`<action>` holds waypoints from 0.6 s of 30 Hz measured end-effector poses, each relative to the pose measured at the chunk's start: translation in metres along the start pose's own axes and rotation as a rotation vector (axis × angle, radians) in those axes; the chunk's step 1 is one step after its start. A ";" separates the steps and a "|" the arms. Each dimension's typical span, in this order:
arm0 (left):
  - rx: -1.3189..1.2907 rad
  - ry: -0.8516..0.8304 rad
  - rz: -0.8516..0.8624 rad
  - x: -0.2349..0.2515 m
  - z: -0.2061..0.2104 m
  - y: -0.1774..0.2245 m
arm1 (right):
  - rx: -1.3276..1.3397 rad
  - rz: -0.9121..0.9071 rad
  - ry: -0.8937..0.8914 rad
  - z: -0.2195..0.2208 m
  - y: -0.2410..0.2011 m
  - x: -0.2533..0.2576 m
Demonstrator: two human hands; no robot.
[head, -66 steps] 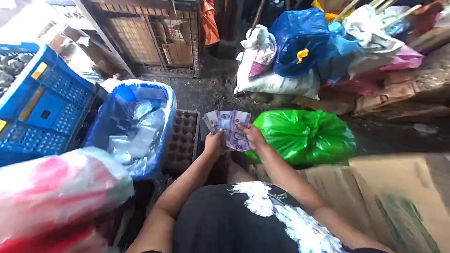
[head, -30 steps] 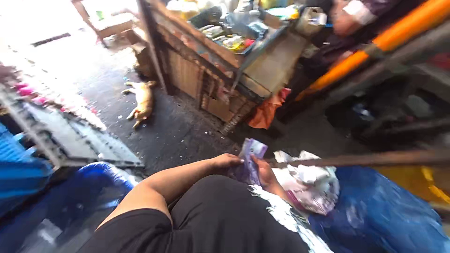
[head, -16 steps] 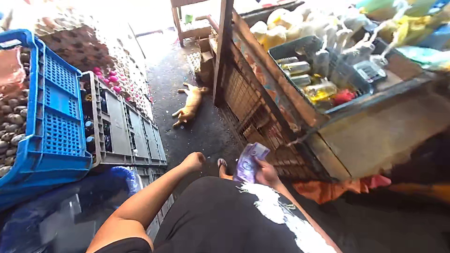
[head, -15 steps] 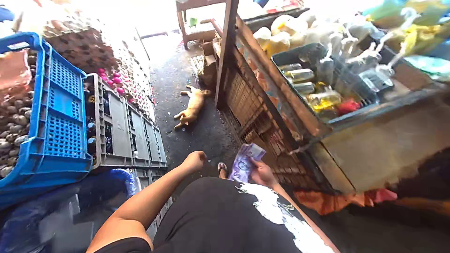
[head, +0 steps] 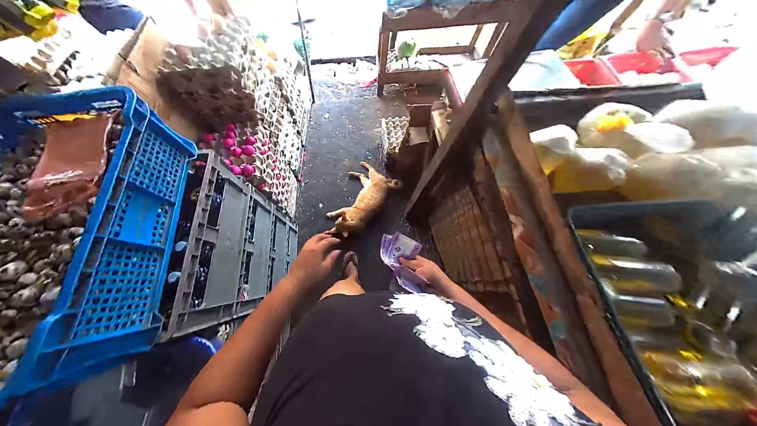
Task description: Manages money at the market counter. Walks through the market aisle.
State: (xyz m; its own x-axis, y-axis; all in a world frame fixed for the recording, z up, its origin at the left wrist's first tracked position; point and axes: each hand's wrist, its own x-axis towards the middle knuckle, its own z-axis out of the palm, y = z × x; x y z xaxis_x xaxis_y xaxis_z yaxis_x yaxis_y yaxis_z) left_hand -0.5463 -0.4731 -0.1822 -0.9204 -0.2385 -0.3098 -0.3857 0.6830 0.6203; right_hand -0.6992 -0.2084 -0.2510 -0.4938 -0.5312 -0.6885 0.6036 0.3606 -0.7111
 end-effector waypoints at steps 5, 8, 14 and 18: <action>0.193 -0.285 -0.348 0.065 -0.027 -0.125 | -0.325 0.100 0.320 -0.034 -0.078 0.086; 0.155 -0.426 -0.338 0.121 -0.060 -0.142 | -0.288 0.080 0.360 -0.068 -0.109 0.117; 0.050 -0.389 -0.322 0.248 -0.128 -0.153 | -0.001 -0.065 0.188 -0.071 -0.177 0.160; -0.024 -0.413 -0.300 0.339 -0.155 -0.165 | -0.060 -0.090 -0.063 -0.086 -0.203 0.243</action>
State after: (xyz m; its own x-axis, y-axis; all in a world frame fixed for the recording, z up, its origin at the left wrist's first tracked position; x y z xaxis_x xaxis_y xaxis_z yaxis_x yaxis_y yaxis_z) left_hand -0.8042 -0.7736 -0.2784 -0.6689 -0.1257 -0.7327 -0.6352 0.6087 0.4754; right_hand -0.9956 -0.3447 -0.2865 -0.5028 -0.6098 -0.6127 0.5195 0.3534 -0.7780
